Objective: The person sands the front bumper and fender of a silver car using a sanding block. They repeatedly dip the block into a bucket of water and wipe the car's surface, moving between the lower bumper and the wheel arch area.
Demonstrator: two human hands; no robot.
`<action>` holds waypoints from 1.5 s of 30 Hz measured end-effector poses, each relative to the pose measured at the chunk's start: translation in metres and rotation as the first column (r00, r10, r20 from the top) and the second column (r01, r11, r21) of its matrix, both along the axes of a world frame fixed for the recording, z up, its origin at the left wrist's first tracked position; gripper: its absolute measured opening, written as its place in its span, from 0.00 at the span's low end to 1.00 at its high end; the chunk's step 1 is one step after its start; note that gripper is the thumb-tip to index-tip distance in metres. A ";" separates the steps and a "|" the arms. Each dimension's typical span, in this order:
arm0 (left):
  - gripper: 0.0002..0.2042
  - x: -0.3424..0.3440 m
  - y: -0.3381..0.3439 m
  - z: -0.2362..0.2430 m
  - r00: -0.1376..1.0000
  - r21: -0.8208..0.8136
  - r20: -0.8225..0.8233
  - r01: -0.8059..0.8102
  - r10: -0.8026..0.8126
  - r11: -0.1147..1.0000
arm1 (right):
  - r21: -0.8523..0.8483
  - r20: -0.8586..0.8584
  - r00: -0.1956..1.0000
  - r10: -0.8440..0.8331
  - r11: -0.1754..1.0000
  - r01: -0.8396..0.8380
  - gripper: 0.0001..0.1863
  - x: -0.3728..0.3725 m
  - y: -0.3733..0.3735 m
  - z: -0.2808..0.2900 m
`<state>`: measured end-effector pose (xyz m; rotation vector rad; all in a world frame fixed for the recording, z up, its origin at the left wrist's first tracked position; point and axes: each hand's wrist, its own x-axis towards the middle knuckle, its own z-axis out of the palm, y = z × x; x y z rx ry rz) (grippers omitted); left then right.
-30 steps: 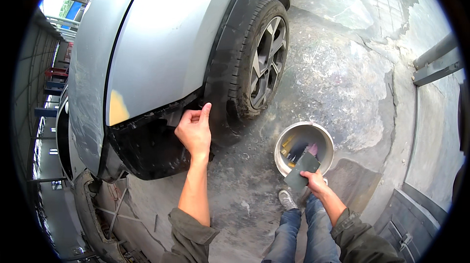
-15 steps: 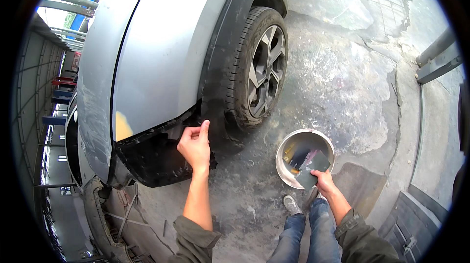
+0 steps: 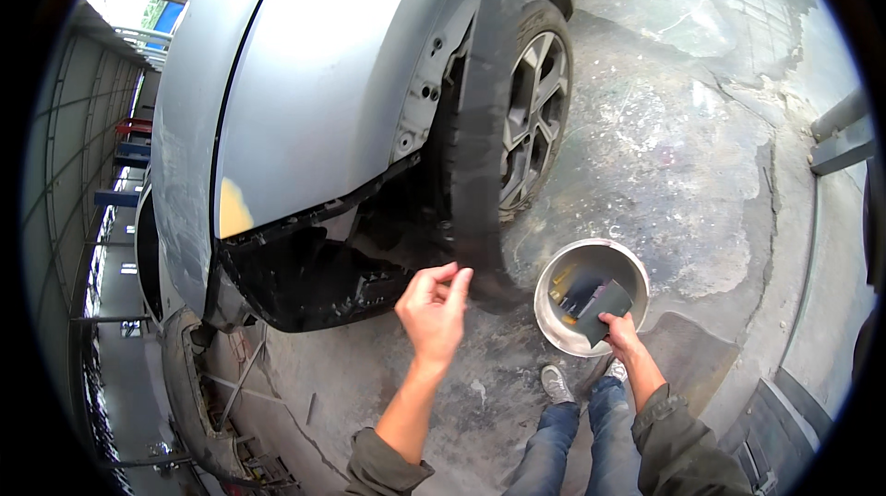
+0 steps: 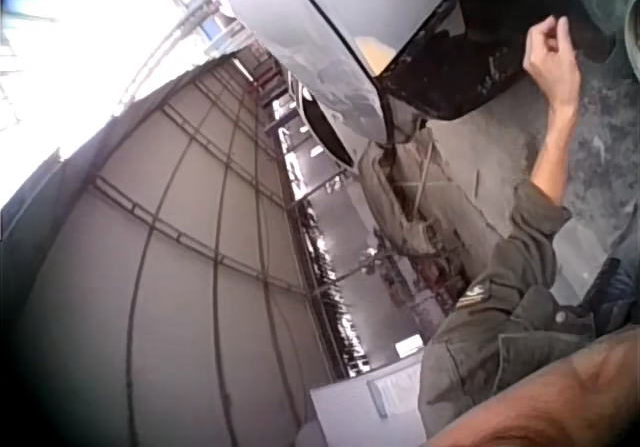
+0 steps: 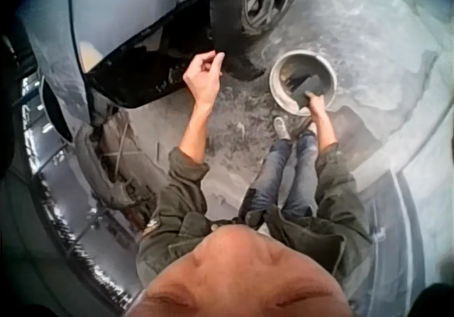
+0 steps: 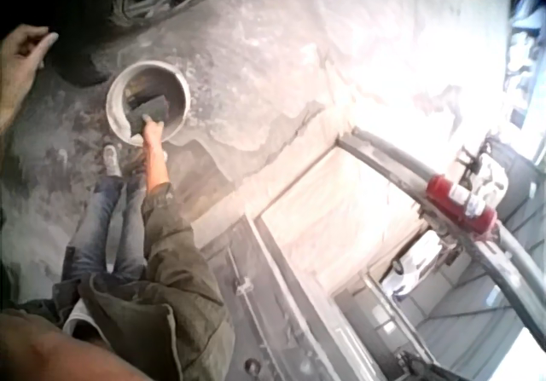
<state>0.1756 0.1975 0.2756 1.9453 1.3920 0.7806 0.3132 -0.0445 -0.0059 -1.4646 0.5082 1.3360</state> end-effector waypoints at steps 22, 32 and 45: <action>0.17 -0.145 0.013 -0.062 0.977 0.358 -0.073 0.213 -0.200 0.909 | 0.033 -0.064 0.998 0.000 0.999 0.002 0.24 -0.004 0.066 -0.329; 0.13 -0.139 0.046 0.084 0.845 0.546 -0.459 0.511 -0.273 0.664 | 0.429 -0.290 0.956 -0.043 0.887 0.170 0.17 0.018 0.057 -0.006; 0.25 0.005 0.185 0.197 0.205 0.151 -0.969 0.934 -0.139 0.325 | 0.730 0.089 0.994 -0.068 0.683 -0.018 0.15 0.045 0.279 0.505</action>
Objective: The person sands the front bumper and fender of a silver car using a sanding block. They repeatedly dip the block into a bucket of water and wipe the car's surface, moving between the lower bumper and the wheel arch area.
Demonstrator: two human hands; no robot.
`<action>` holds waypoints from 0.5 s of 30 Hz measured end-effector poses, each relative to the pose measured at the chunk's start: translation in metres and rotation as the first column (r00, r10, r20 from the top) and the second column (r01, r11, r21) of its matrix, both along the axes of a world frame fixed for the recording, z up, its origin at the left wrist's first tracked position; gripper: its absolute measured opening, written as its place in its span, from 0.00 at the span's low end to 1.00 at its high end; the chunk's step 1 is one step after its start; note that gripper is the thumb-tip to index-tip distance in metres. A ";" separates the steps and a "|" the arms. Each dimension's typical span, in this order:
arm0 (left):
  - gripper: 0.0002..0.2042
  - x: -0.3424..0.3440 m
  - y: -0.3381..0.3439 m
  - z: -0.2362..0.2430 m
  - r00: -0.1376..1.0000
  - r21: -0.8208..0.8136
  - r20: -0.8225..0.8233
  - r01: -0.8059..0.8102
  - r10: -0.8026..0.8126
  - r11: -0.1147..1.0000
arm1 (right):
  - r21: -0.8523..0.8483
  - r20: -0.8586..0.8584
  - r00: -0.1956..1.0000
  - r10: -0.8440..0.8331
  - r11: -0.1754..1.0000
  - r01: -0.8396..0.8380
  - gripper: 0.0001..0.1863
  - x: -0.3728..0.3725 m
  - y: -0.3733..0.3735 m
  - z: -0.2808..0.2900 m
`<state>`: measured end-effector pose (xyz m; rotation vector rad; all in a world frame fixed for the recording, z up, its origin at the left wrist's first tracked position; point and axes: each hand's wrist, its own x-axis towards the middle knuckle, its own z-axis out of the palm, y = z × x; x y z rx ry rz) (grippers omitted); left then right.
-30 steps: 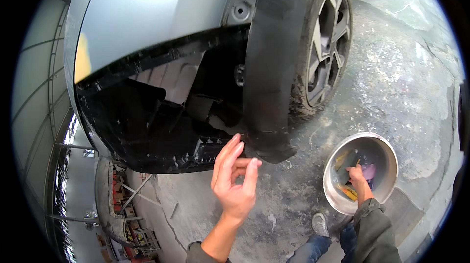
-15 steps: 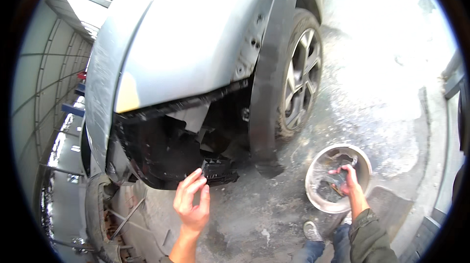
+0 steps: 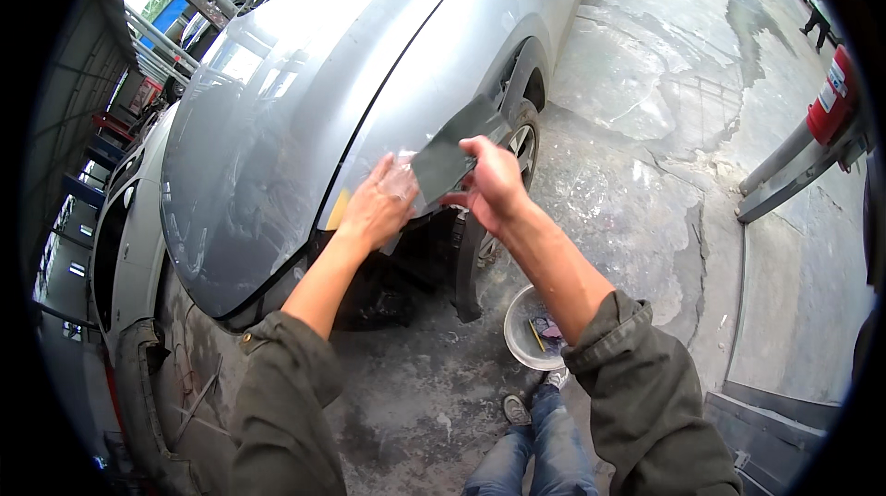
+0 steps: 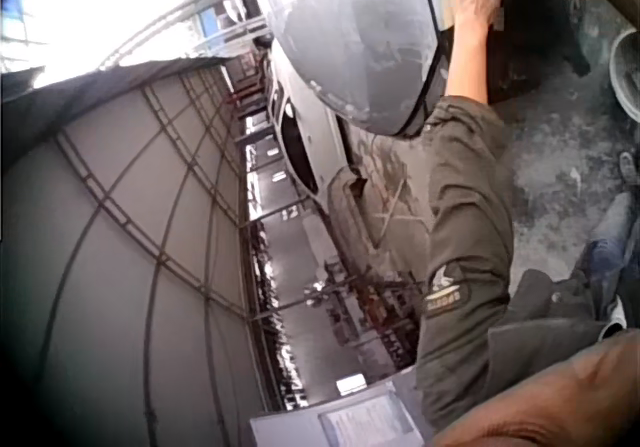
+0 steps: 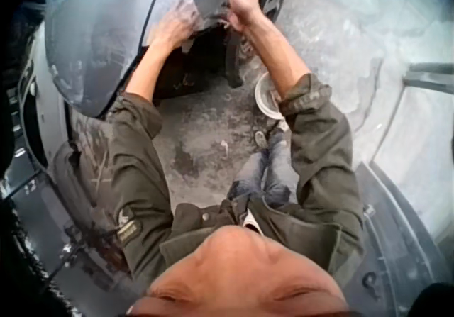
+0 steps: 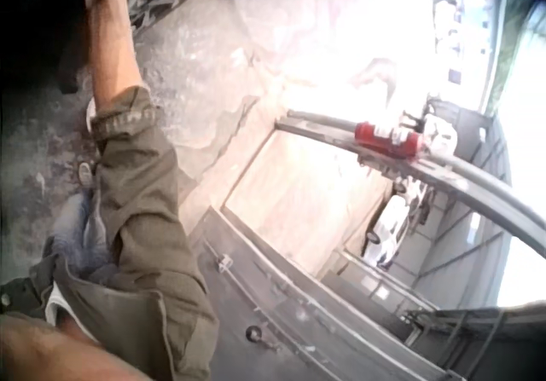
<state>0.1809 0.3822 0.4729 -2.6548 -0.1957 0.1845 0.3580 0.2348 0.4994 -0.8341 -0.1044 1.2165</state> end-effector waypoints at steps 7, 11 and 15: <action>0.37 0.112 0.056 0.026 0.992 0.108 0.084 -0.101 0.092 0.989 | -0.193 0.079 0.988 -0.132 0.970 0.145 0.16 0.065 -0.071 -0.090; 0.38 0.141 0.067 0.011 0.987 0.194 0.091 -0.151 0.136 0.969 | -0.311 0.023 0.982 -0.190 0.932 0.188 0.13 0.064 -0.108 -0.151; 0.40 0.111 0.045 -0.004 0.998 0.137 -0.056 -0.033 0.041 0.990 | -0.329 0.076 0.969 -0.234 0.912 0.246 0.14 0.070 -0.125 -0.167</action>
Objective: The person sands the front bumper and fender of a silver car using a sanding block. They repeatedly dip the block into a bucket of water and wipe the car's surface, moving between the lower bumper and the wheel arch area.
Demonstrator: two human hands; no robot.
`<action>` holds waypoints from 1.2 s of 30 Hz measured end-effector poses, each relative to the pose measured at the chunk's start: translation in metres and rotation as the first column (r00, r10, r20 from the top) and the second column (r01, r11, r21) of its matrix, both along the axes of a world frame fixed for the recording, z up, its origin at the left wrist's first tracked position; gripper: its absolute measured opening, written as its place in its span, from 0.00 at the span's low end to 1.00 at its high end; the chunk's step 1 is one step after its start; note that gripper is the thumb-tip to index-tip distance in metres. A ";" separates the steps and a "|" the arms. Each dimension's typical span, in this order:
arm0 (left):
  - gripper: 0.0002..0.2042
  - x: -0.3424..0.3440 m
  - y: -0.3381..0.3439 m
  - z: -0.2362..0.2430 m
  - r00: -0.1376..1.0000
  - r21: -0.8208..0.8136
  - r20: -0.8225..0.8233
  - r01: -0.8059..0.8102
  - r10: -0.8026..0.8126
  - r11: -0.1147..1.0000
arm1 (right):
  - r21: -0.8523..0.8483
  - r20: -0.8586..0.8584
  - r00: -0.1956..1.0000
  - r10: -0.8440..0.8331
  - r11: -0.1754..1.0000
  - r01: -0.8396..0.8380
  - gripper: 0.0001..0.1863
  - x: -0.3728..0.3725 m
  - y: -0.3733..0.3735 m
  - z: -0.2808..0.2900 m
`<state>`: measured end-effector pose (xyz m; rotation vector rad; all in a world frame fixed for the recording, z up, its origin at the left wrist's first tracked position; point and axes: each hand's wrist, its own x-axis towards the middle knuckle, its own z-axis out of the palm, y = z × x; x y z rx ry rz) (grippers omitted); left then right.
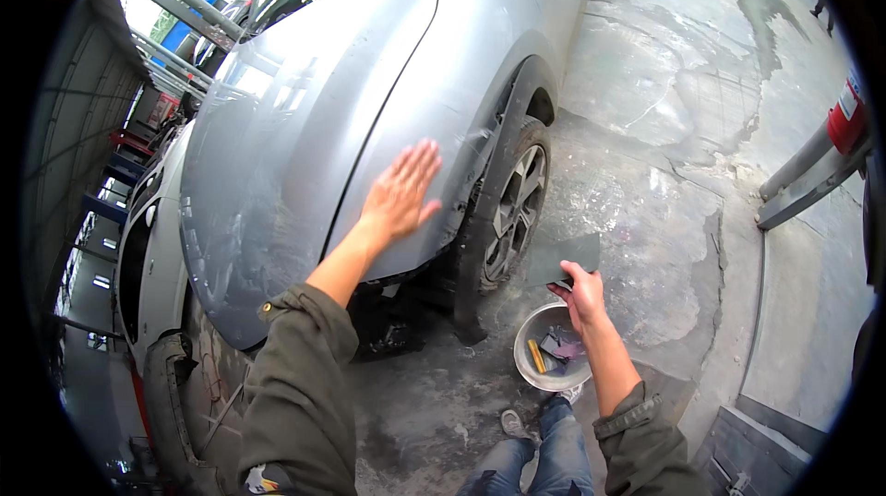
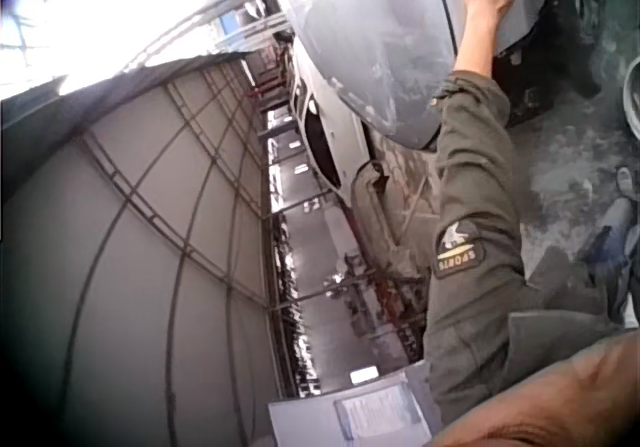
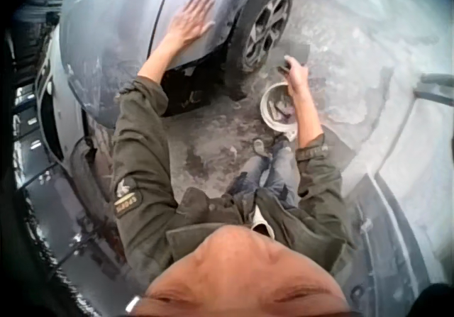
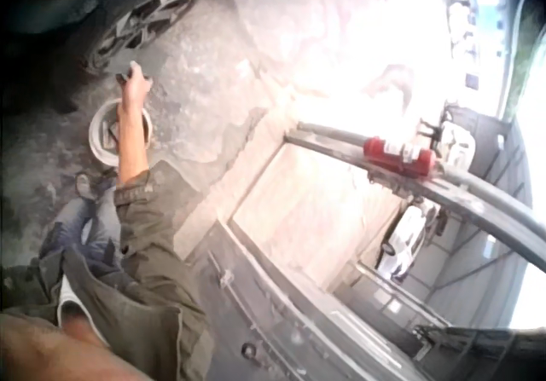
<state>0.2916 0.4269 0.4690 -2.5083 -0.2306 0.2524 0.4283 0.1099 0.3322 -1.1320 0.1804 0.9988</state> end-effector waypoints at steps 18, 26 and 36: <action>0.34 -0.162 0.097 0.152 0.953 -0.337 0.298 0.055 0.051 0.940 | -0.230 0.966 0.118 0.229 0.973 -0.010 0.54 -0.177 0.232 0.088; 0.34 -0.152 0.097 0.142 0.944 -0.382 0.323 0.072 0.060 0.921 | -0.185 0.971 -0.115 0.207 0.966 0.181 0.56 -0.022 0.327 0.105; 0.34 -0.156 0.101 0.137 0.942 -0.385 0.331 0.078 0.059 0.920 | -0.182 0.963 -0.232 0.137 0.965 -0.188 0.55 -0.157 0.233 0.083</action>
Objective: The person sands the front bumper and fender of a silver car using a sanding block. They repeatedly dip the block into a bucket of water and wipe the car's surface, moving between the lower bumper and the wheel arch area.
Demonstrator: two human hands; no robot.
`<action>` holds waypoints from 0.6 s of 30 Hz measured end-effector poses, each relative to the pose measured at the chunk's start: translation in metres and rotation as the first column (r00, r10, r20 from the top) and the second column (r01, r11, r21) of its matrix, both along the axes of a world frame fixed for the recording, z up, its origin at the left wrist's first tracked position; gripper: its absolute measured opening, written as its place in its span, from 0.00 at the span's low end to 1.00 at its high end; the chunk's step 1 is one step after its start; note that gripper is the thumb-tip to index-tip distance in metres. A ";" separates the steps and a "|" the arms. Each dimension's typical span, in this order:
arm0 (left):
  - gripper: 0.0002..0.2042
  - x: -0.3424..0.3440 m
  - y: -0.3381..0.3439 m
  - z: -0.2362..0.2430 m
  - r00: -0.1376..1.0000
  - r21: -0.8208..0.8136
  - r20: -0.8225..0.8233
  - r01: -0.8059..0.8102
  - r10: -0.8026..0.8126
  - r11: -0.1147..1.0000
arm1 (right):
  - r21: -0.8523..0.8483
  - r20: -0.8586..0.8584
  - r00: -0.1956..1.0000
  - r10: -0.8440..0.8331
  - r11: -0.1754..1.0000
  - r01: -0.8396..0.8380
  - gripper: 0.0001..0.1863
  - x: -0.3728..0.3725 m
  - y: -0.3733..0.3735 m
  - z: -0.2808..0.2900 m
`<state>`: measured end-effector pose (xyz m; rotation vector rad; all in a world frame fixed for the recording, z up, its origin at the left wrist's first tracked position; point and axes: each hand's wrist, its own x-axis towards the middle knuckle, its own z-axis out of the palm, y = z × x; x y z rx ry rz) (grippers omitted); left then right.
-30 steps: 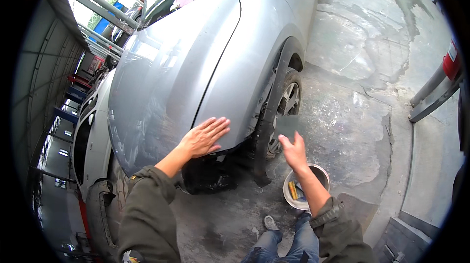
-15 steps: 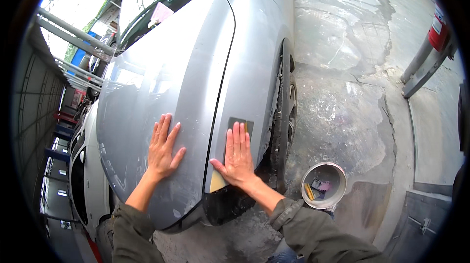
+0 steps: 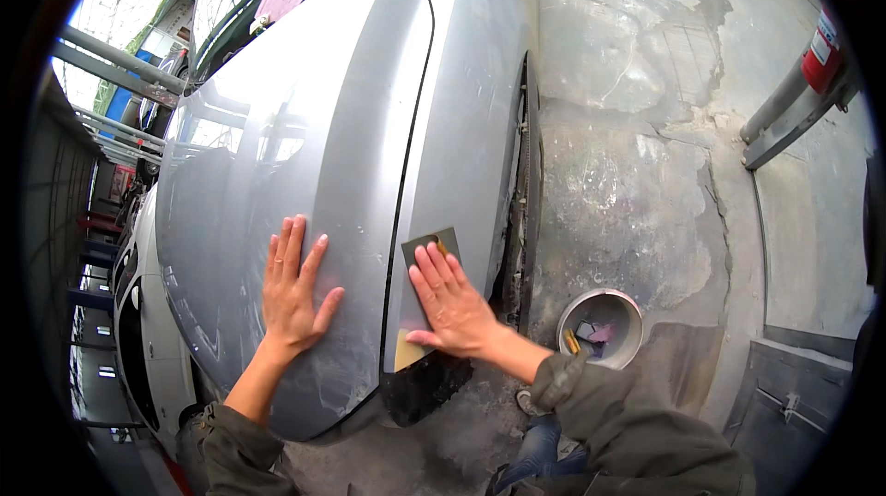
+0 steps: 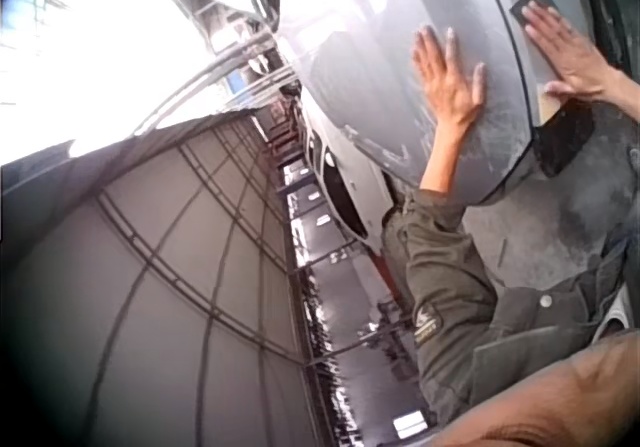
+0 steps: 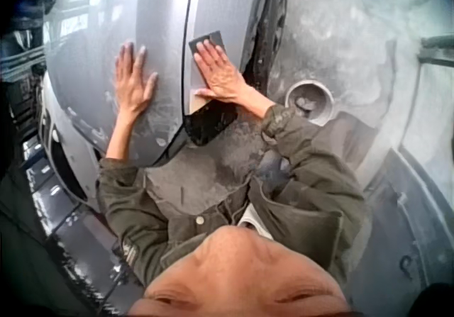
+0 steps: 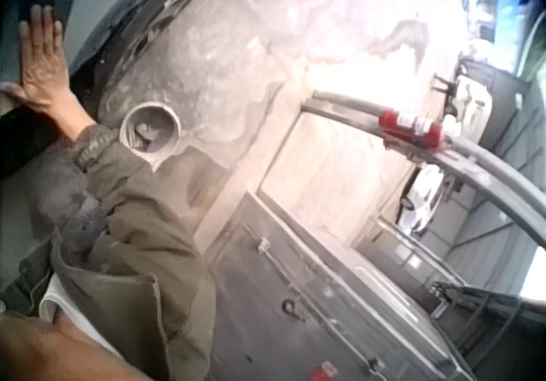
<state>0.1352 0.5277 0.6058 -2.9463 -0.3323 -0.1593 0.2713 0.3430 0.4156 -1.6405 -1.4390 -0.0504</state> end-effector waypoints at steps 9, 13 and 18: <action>0.34 0.008 -0.003 -0.004 1.000 0.005 0.007 -0.005 0.005 1.000 | -0.152 -0.128 0.931 -0.342 0.934 0.322 0.51 0.119 0.086 0.037; 0.34 -0.010 -0.004 0.015 0.999 0.045 -0.017 -0.041 0.041 0.998 | 0.044 -0.036 0.999 -0.032 0.998 0.033 0.52 -0.002 0.016 0.002; 0.33 0.000 -0.003 0.004 1.000 0.044 -0.003 -0.002 0.002 0.999 | -0.170 -0.020 0.977 -0.214 0.963 0.207 0.52 0.148 0.069 0.008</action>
